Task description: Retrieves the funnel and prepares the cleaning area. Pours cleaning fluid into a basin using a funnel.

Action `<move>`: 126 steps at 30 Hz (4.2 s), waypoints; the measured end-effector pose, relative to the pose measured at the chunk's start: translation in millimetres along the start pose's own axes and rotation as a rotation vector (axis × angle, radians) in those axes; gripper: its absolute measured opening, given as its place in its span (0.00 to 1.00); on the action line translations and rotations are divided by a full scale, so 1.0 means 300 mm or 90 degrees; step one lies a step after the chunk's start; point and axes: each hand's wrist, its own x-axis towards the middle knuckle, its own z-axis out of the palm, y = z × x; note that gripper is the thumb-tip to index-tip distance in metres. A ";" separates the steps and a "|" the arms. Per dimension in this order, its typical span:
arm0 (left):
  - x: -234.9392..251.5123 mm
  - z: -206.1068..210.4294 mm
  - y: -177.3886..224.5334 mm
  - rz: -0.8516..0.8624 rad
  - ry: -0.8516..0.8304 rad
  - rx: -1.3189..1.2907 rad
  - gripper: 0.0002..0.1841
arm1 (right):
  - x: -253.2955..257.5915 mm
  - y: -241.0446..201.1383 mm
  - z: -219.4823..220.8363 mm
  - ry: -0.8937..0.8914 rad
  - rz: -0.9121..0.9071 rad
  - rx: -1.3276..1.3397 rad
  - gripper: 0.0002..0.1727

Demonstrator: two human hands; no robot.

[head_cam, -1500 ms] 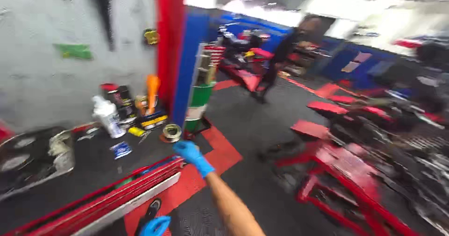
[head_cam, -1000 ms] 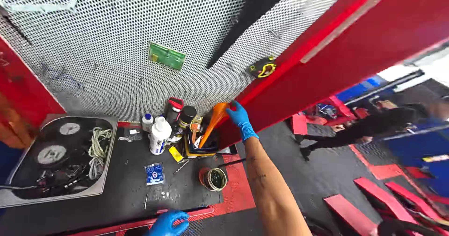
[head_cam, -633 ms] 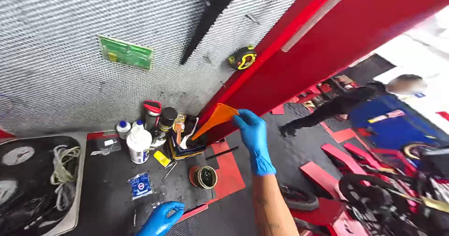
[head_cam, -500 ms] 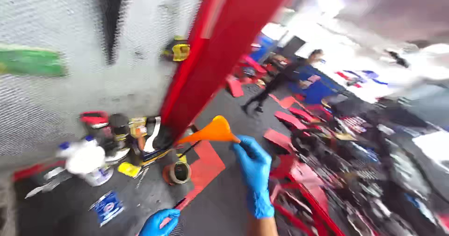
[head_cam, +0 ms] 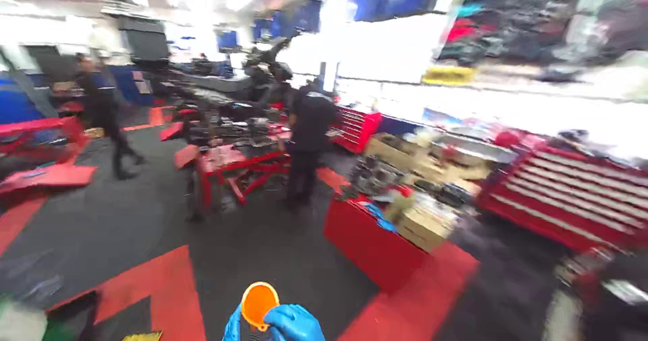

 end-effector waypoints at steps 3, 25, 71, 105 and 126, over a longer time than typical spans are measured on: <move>0.075 0.371 0.145 0.029 -0.099 -0.057 0.47 | -0.110 0.145 -0.288 0.095 0.073 -0.035 0.10; 0.611 2.877 1.130 0.184 -0.653 -0.109 0.53 | -0.500 1.450 -2.200 0.479 0.548 -0.458 0.10; 2.237 5.418 2.045 -0.135 0.283 -0.241 0.53 | 0.996 5.013 -4.734 -0.165 0.469 0.255 0.13; 3.473 6.201 2.431 0.177 0.095 -0.442 0.49 | 0.326 5.759 -5.793 0.130 0.617 0.102 0.17; 3.495 6.438 2.656 0.160 0.212 -0.299 0.48 | 0.418 6.311 -6.219 0.027 0.344 -0.033 0.30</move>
